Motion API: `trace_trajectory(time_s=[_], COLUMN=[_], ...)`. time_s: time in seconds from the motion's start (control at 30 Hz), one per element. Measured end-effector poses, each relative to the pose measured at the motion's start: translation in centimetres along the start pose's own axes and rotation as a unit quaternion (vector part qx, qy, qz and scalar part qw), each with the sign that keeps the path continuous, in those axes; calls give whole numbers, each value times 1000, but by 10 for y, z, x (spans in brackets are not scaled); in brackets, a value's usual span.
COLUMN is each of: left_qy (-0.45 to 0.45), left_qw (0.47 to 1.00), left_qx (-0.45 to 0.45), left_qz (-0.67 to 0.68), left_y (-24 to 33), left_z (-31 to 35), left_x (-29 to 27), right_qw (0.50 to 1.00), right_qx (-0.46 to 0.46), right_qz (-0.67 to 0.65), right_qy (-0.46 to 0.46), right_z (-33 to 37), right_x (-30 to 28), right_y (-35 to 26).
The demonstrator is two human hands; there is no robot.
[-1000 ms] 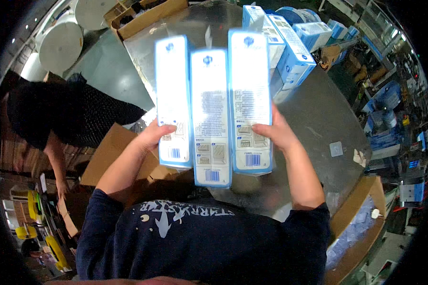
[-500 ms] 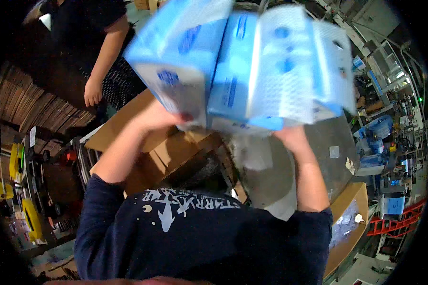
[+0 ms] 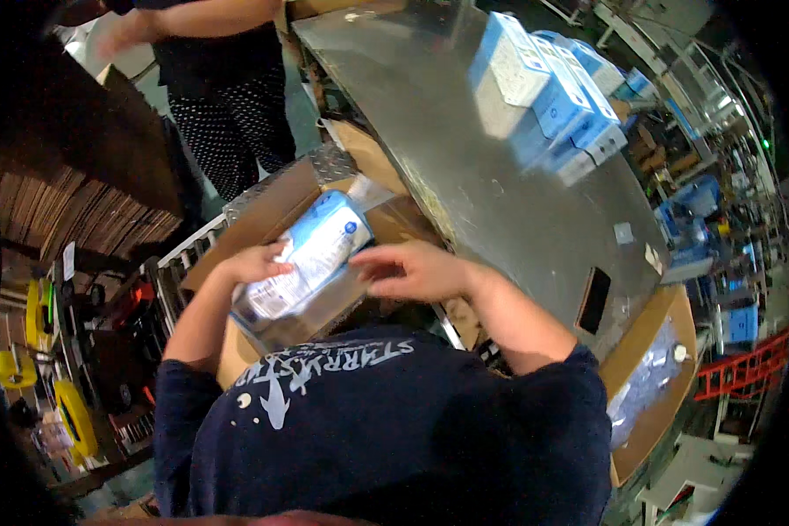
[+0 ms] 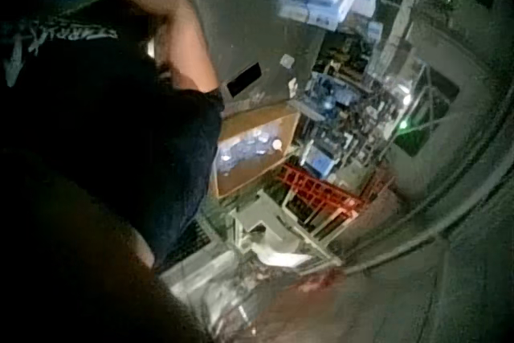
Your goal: The person places blue boxed products into a larger shipping box, adds a piece of bubble wrap, folds the box flaps, and slides the box onto a conveyor belt.
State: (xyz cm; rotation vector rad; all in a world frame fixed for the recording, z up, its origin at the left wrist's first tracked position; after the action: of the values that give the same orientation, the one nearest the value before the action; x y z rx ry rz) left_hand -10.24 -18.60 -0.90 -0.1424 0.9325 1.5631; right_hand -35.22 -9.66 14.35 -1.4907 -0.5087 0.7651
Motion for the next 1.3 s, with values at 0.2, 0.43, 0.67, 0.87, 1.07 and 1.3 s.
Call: trace_trajectory(time_s=[0.2,0.43,0.67,0.87,1.07,1.3], left_qy=[49,332,95,105,48,3], left_qw=[981,934,952,964,991,995], left_qx=[21,-5,-250,-70,126,-98], left_qz=[186,-134,-152,-233,-22,23], left_y=[-50,41,29,60,34,28], left_z=[-37,-33,-135,-173,-166,-163], left_x=[24,28,70,108,139,80], right_qw=[990,967,774,606,613,697], right_qx=[56,139,175,242,127,108], right_qz=[129,166,521,663,682,583], right_qy=[31,133,314,368,377,404], right_z=[21,67,67,76,89,120], right_x=[-31,-113,-319,-497,-476,-448], right_y=[17,59,54,97,133,102])
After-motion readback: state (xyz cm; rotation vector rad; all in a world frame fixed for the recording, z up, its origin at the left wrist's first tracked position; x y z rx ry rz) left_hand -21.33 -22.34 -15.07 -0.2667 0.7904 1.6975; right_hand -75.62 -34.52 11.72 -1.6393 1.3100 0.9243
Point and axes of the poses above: each hand's wrist, its own z-axis away from the middle knuckle, its own x-axis out of the palm, y = z × x, the point moved 7 cm from there along -z, towards the middle knuckle, and after that the axes turned 10 degrees about -x, right-handed, at the moved point
